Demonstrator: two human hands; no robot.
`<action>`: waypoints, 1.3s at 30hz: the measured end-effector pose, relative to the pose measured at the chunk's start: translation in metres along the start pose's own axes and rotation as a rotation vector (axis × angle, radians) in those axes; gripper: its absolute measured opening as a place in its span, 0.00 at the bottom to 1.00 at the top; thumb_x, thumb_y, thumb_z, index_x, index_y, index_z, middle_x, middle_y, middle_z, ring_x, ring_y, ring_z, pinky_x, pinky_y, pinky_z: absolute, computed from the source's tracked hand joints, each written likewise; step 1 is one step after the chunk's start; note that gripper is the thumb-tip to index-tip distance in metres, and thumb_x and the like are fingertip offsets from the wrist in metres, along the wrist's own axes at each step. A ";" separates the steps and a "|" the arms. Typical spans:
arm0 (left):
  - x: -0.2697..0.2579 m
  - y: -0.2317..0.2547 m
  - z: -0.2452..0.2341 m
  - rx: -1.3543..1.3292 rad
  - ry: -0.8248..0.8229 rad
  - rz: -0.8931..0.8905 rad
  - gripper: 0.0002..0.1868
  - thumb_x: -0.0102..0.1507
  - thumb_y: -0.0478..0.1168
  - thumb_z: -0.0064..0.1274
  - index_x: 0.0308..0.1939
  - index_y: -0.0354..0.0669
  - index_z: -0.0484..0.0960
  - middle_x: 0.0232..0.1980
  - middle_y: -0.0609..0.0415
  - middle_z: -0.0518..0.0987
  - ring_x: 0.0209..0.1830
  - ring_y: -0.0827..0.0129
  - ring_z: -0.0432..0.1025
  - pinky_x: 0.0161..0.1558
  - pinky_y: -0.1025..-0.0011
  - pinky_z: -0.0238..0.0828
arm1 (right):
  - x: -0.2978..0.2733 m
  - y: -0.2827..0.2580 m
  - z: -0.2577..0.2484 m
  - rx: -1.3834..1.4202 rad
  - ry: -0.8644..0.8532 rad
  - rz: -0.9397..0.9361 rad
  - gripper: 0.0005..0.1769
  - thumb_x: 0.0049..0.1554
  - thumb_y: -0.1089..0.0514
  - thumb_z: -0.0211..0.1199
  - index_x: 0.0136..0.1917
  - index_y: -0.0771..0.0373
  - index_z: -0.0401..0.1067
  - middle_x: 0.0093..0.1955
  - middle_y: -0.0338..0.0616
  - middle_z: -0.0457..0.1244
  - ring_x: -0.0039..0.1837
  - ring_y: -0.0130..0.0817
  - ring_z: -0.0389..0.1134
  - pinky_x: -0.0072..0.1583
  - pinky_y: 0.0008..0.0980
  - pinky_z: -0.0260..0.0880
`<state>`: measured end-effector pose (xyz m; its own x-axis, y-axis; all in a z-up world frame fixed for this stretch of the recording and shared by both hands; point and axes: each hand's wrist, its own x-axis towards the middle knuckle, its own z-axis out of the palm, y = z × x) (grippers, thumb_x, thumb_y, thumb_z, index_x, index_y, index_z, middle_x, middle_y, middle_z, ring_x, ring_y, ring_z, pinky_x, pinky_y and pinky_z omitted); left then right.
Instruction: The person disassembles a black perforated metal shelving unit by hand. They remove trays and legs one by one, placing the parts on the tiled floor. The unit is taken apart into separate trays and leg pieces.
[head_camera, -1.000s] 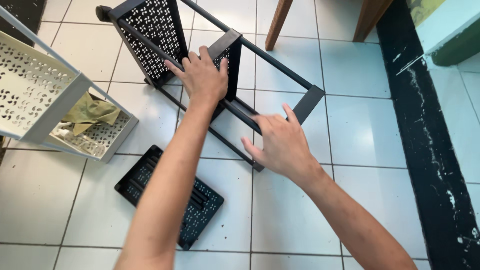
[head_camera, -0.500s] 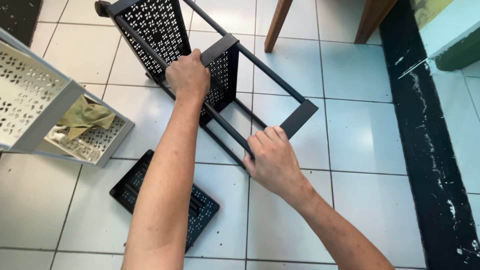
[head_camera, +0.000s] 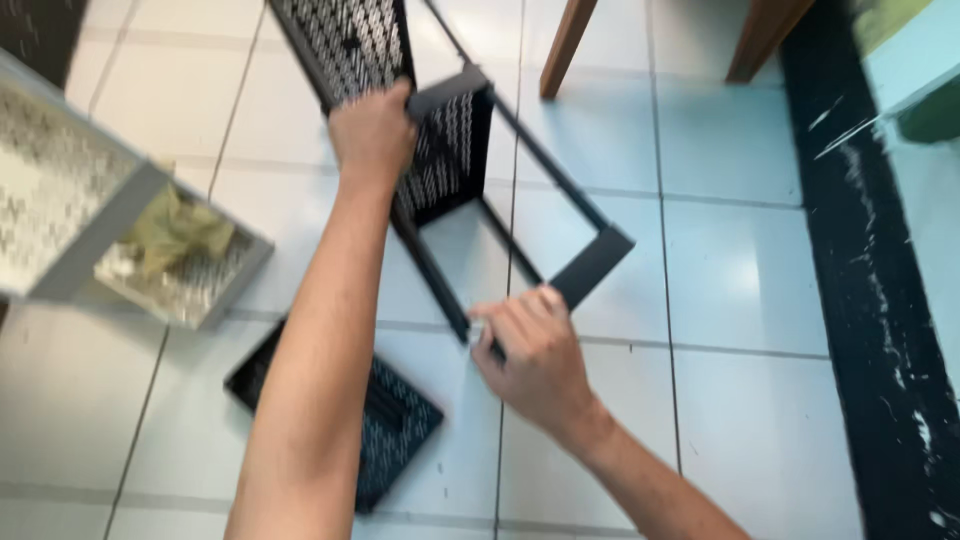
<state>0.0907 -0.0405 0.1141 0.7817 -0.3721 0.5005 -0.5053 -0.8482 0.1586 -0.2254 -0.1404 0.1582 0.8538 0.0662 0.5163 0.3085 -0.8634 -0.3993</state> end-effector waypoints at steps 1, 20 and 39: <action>0.010 0.005 -0.001 0.001 -0.039 -0.018 0.02 0.64 0.42 0.56 0.36 0.53 0.80 0.29 0.49 0.81 0.31 0.49 0.78 0.31 0.50 0.72 | 0.005 0.004 0.001 0.028 0.029 -0.004 0.12 0.51 0.65 0.67 0.50 0.62 0.73 0.44 0.43 0.66 0.50 0.39 0.66 0.64 0.44 0.62; -0.022 0.049 -0.043 -0.012 0.001 0.076 0.47 0.57 0.58 0.54 0.78 0.44 0.62 0.76 0.27 0.56 0.81 0.42 0.41 0.70 0.29 0.11 | 0.043 0.080 -0.030 0.106 0.121 0.733 0.15 0.55 0.58 0.59 0.53 0.66 0.77 0.32 0.52 0.67 0.34 0.40 0.71 0.41 0.38 0.70; -0.009 0.123 0.002 -0.069 -0.242 -0.122 0.30 0.54 0.50 0.45 0.57 0.41 0.78 0.79 0.22 0.39 0.76 0.17 0.22 0.67 0.21 0.13 | 0.043 0.028 -0.023 0.363 0.076 0.860 0.27 0.56 0.60 0.52 0.68 0.62 0.71 0.23 0.36 0.55 0.26 0.22 0.55 0.31 0.31 0.58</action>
<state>0.0221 -0.1425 0.1272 0.8988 -0.3547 0.2577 -0.4191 -0.8676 0.2675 -0.1895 -0.1732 0.1869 0.8237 -0.5665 -0.0238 -0.2938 -0.3906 -0.8724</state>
